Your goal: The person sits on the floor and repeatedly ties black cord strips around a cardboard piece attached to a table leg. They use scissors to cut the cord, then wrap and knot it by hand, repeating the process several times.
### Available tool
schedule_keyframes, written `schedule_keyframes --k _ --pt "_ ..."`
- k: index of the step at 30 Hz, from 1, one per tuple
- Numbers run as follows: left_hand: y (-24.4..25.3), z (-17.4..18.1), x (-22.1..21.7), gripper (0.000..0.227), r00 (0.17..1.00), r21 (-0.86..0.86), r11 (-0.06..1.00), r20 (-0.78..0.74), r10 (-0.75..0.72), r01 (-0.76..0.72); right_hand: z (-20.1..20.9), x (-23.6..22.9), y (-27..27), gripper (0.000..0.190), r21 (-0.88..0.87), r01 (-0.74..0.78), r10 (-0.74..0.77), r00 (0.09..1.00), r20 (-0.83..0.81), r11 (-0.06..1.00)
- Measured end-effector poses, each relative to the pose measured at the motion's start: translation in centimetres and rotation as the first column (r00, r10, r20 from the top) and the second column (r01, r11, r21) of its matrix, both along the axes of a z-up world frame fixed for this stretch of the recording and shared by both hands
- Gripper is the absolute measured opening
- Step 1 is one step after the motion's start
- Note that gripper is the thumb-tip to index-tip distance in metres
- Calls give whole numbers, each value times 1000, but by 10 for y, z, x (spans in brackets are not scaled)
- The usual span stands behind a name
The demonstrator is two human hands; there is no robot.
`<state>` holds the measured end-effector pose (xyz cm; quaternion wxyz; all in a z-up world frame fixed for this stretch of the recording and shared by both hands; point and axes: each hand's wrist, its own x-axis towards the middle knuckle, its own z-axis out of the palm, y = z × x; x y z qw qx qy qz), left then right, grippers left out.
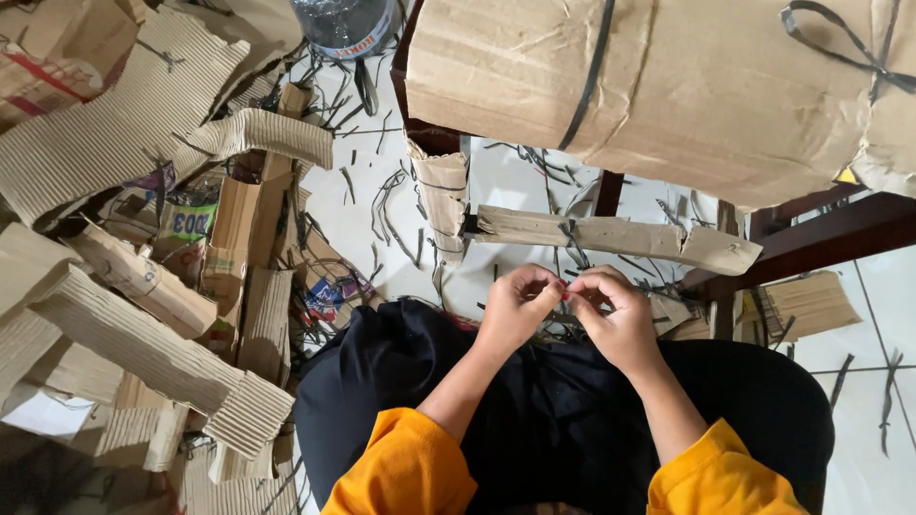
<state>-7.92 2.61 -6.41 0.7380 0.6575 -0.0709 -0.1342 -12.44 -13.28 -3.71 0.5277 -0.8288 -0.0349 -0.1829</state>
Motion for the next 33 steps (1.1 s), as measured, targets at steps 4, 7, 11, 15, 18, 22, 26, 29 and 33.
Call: schedule_keyframes --k 4,7,11,15,18,22,26,29,33 --pt "-3 -6 4 13 1000 20 1000 -13 9 -9 4 -2 -1 8 72 -76 76 997 1 995" --pt "-6 -12 8 15 999 -31 999 -12 37 -37 -1 -4 -6 5 331 -164 176 984 -6 929" --pt "-4 -18 11 13 989 -133 991 -148 -2 -18 -1 -8 -13 8 641 -236 311 950 -5 731" --pt "-6 -13 12 15 932 -275 949 -359 49 -156 -33 -8 -34 8 734 -295 425 905 10 612" --pt "6 -13 22 14 891 -301 922 -445 92 -245 -26 -9 -45 9 231 -185 245 931 -269 955" --pt "37 18 26 12 990 -270 957 -121 74 -105 29 -11 -33 26 -132 -229 110 801 -589 964" --pt "54 17 11 42 855 662 690 143 -499 293 -14 -11 -69 7 153 -131 195 804 -562 980" --pt "48 9 11 21 787 646 646 112 -606 406 -30 3 -80 12 650 -169 379 905 -196 741" --pt "43 15 16 25 791 184 893 415 -450 411 10 -5 -47 20 982 0 368 927 -71 189"
